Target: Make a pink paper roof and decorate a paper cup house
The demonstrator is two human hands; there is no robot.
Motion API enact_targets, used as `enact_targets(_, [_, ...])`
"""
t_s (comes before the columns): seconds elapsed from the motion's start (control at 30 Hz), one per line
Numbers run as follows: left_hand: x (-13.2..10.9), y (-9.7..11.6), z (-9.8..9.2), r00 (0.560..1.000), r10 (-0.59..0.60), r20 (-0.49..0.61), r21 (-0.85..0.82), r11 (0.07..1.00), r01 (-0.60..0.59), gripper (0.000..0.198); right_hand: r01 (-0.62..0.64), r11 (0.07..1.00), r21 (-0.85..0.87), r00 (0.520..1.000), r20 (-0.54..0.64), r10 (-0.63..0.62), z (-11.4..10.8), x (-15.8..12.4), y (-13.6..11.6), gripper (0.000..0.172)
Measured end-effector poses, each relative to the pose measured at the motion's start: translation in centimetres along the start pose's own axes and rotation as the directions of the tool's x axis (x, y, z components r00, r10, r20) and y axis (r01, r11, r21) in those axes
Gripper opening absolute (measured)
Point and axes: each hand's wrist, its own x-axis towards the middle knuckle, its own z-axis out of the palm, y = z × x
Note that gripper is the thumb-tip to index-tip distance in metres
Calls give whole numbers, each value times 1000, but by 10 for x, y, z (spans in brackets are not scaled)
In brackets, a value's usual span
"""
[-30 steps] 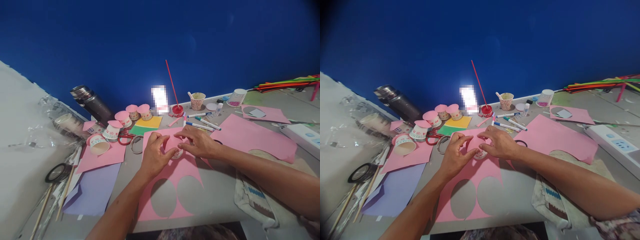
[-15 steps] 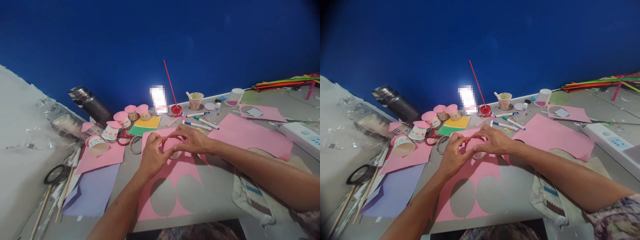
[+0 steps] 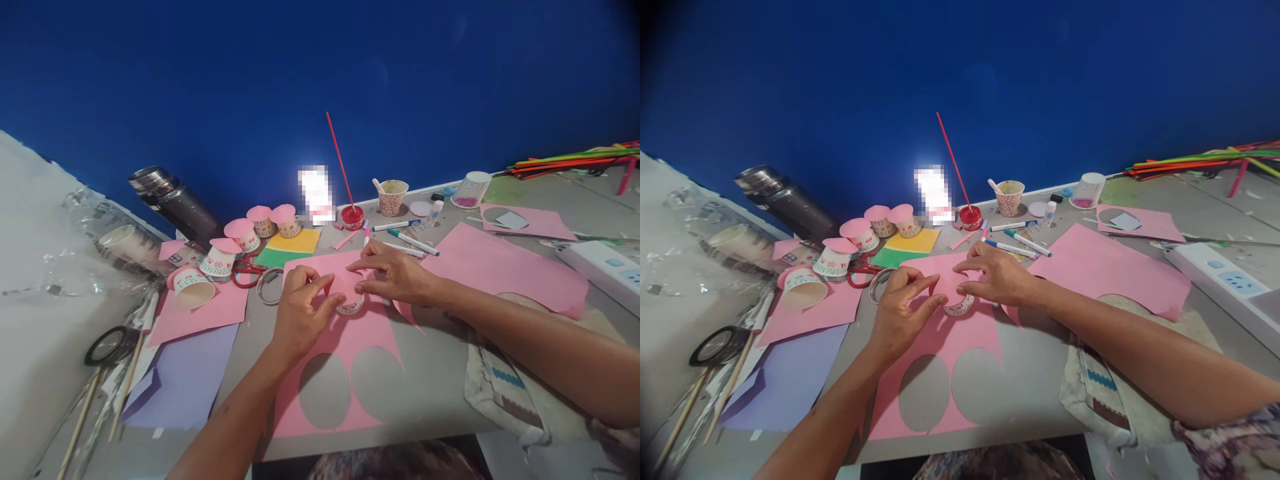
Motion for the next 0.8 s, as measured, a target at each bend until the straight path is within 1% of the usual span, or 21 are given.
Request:
enact_targets(0.13, [1, 1, -1, 1000, 19, -14, 19, 1000, -19, 24, -12, 999, 44, 999, -35, 14, 1, 2, 1, 33])
enact_targets(0.2, [2, 1, -5, 998, 3, -64, 12, 1000, -3, 22, -47, 997, 66, 993, -105, 54, -3, 4, 3, 27])
enact_targets(0.27, [2, 0, -7, 990, 7, -140, 16, 1000, -5, 18, -79, 994, 71, 978, -187, 91, -7, 6, 4, 21])
enact_targets(0.33, [1, 0, -8, 978, 56, -199, 55, 997, -46, 15, -73, 995, 65, 966, -244, 87, -10, 5, 4, 19])
enact_targets(0.37, [0, 1, -7, 973, 90, -212, 88, 993, -73, 14, -52, 997, 61, 965, -253, 66, -10, 5, 3, 19])
enact_targets(0.47, [-3, 4, -2, 966, 170, -194, 205, 970, -130, 15, 41, 999, 34, 975, -218, -32, -5, 1, 1, 21])
enact_targets(0.53, [-6, 5, 1, 966, 197, -166, 269, 952, -148, 16, 91, 996, -7, 981, -170, -90, 1, -2, 0, 26])
enact_targets(0.6, [-8, 7, 4, 967, 211, -145, 311, 937, -158, 16, 126, 991, -48, 979, -153, -132, 5, -4, 1, 27])
enact_targets(0.7, [-10, 8, 6, 970, 211, -121, 347, 925, -157, 17, 159, 985, -67, 975, -145, -167, 9, -5, 2, 24])
enact_targets(0.8, [-10, 7, 5, 977, 180, -116, 327, 936, -133, 18, 146, 988, -42, 980, -127, -150, 8, -4, 3, 25])
